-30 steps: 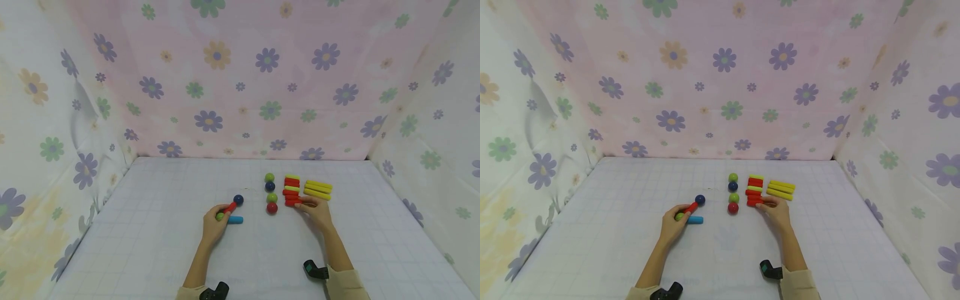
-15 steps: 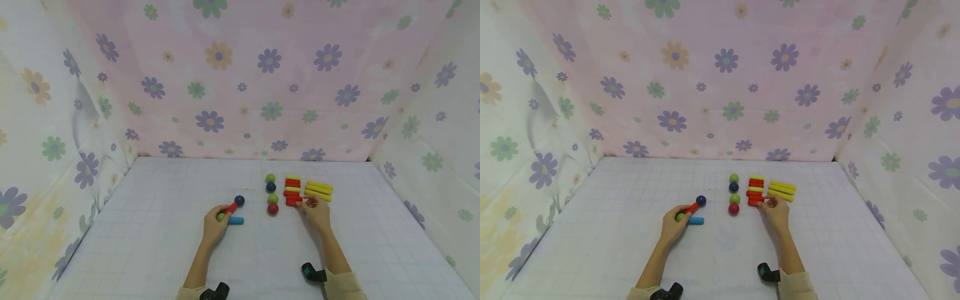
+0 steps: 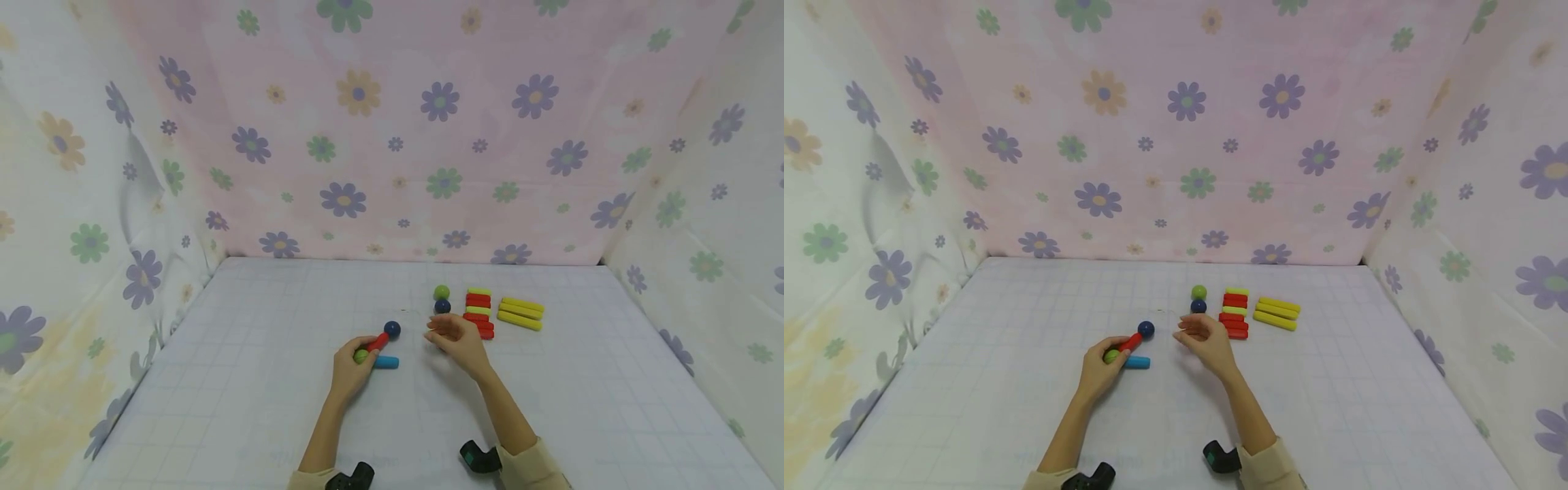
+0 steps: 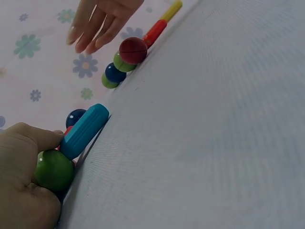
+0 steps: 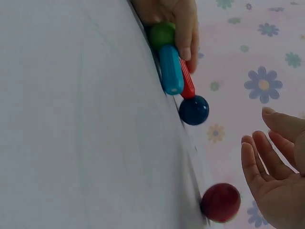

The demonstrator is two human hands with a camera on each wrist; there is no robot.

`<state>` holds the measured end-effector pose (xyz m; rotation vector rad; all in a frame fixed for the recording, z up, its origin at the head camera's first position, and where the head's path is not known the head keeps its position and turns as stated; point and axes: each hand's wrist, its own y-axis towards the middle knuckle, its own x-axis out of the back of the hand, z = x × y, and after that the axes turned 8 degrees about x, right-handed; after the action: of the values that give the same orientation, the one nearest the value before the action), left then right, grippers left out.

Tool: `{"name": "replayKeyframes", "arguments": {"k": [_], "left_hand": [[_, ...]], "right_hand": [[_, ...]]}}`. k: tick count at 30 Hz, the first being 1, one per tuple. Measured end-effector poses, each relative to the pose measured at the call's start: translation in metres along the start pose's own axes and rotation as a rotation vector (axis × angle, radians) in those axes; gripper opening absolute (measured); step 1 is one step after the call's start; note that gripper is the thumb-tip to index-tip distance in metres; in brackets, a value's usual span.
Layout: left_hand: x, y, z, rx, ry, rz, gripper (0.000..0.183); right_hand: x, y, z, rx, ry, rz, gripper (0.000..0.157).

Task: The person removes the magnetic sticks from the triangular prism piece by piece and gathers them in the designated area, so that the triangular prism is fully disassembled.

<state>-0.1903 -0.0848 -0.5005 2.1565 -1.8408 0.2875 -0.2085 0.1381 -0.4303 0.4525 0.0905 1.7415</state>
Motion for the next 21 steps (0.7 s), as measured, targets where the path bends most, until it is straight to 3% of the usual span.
{"name": "replayKeyframes", "arguments": {"k": [6,13,21], "left_hand": [[0.000,0.000,0.001,-0.008,0.005,-0.002,0.024],[0.001,0.001,0.003,-0.017,-0.018,0.019,0.025],[0.007,0.001,0.003,-0.017,-0.014,0.116,0.039]], "right_hand": [[-0.029,0.003,-0.005,0.019,-0.005,0.140,0.032],[-0.050,0.009,-0.044,0.105,-0.137,0.300,0.033],[-0.058,0.004,-0.047,0.116,-0.196,0.348,0.032]]}}
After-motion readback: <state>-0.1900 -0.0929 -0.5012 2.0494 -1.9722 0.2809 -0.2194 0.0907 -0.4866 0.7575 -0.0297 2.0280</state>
